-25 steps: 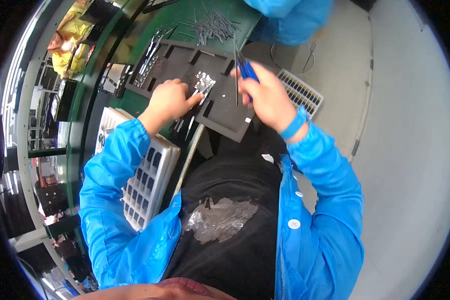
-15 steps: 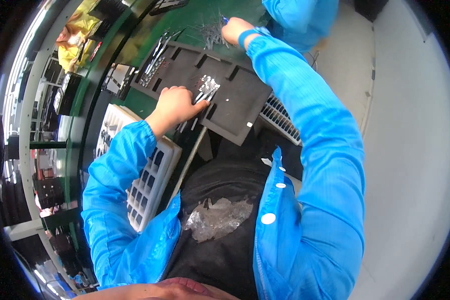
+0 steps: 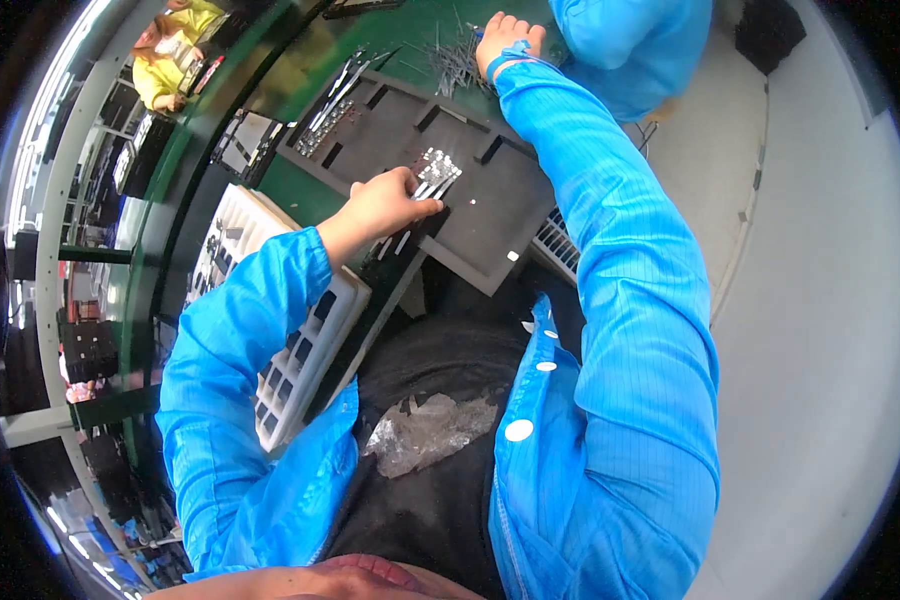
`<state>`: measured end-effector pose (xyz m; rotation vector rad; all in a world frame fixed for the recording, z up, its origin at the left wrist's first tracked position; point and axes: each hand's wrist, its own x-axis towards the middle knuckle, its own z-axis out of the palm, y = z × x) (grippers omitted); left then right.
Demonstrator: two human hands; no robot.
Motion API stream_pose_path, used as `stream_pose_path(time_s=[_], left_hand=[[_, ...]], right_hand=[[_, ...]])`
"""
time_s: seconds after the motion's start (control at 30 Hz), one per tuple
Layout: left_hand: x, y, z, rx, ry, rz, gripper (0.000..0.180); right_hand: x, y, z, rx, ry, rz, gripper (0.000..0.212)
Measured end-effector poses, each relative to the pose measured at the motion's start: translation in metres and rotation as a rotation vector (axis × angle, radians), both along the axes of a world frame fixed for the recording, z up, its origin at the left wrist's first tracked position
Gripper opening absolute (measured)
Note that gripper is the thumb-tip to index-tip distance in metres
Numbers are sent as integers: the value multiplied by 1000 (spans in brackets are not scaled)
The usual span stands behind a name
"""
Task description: The person assembles electronic circuit boards by trimming connector wires with pliers and connecting components from a component tray to the circuit boards.
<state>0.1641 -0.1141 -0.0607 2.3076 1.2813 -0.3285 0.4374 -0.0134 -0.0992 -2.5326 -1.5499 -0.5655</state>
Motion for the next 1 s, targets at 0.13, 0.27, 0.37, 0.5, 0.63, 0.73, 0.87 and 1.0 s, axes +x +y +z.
stream_pose_path(time_s=[0.13,0.27,0.37,0.5,0.63,0.73,0.87,1.0], left_hand=[[5,7,-4,-131,-46,80,48],[6,14,-15,-106,-51,107,48],[7,20,-20,-128,-55,144,49],[18,19,-22,-136,-45,153,44],[18,22,-33,-118,-117,188,43],[18,18,-28,-133,-71,150,47],[18,18,-30,-91,-79,155,46],[20,19,-37,-39,-98,151,37]], right_hand=[[3,-10,5,78,15,6,49],[-26,-68,31,83,305,425,29],[-49,-157,38,13,340,683,32],[-51,-220,23,-123,311,928,33],[-56,-223,16,-181,336,990,30],[-58,-218,12,-213,398,1008,37],[-60,-217,9,-87,447,1042,37],[-60,-213,3,51,482,939,30]])
